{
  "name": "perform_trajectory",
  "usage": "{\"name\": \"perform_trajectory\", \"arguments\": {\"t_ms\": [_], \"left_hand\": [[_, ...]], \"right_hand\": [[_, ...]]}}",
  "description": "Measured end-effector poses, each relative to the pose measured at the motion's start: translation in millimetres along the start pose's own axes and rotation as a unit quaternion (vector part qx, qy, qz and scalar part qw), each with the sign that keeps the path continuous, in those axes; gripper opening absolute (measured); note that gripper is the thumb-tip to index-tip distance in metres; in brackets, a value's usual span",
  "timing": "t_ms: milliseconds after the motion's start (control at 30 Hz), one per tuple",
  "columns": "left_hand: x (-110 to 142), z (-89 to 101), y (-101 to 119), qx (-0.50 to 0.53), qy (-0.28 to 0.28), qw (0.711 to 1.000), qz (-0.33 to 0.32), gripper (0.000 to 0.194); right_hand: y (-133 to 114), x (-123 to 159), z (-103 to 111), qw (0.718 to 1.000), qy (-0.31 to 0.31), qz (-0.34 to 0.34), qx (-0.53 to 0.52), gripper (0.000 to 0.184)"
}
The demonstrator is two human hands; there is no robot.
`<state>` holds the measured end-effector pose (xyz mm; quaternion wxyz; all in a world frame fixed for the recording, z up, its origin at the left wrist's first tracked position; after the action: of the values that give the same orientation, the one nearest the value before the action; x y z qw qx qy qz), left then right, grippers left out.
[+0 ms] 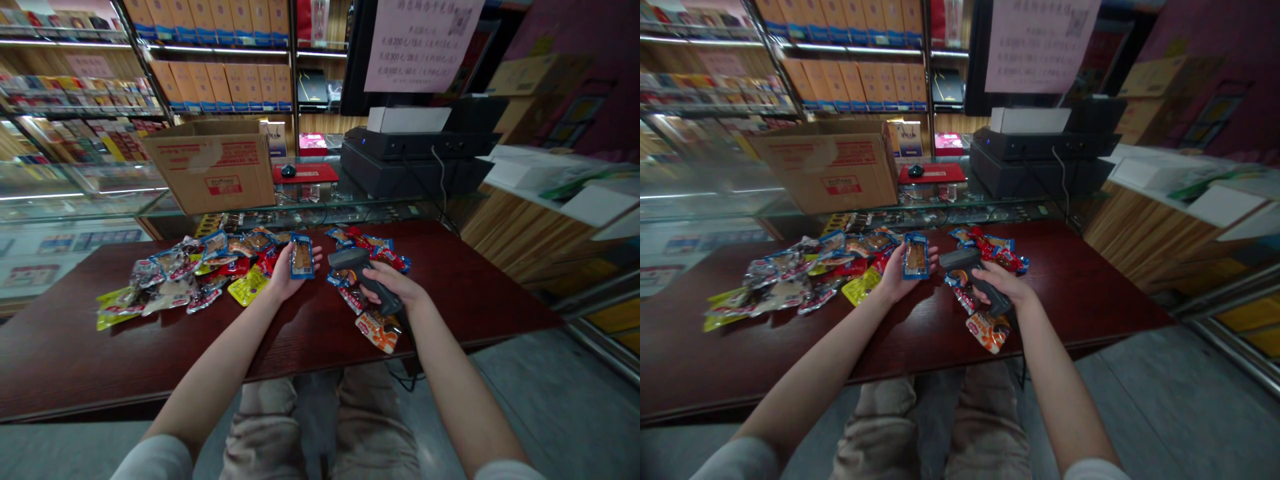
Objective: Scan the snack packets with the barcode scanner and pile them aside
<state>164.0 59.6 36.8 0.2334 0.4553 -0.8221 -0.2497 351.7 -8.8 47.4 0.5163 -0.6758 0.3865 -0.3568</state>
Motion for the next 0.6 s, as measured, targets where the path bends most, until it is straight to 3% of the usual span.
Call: {"name": "perform_trajectory", "arguments": {"t_ms": [267,367,400,433,500,567,600], "left_hand": [[-5,4.0,6,-0.063,0.019,0.996,-0.056,0.044],[1,5.1,25,-0.182,0.069,0.972,-0.135,0.046],[7,4.3,38,-0.254,0.100,0.943,-0.190,0.047],[16,1.7,53,-0.338,0.135,0.897,-0.251,0.050],[37,-6.9,80,-0.508,0.206,0.761,-0.346,0.060],[50,-9.0,96,-0.645,0.269,0.623,-0.352,0.063],[53,-5.6,102,-0.695,0.295,0.568,-0.327,0.060]], "right_hand": [[1,2,5,1.000,0.006,-0.015,0.010,0.036],[0,2,13,0.999,0.037,0.000,0.010,0.035],[-1,2,15,0.999,0.048,0.004,0.008,0.036],[-2,2,18,0.998,0.060,0.010,0.004,0.036],[-7,3,23,0.996,0.086,0.029,-0.007,0.036],[-13,4,29,0.991,0.117,0.062,-0.020,0.034],[-17,5,33,0.987,0.134,0.081,-0.026,0.032]]}}
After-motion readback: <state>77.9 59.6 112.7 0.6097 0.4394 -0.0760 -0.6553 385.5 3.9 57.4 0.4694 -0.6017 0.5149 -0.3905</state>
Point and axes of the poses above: each hand's wrist, its own x-axis away from the middle knuckle, its own z-axis out of the back of the hand, y = z × x, the point moved 7 cm from there along -x, towards the middle knuckle, and after that the axes turned 2 degrees about x, right-handed, at the moved point
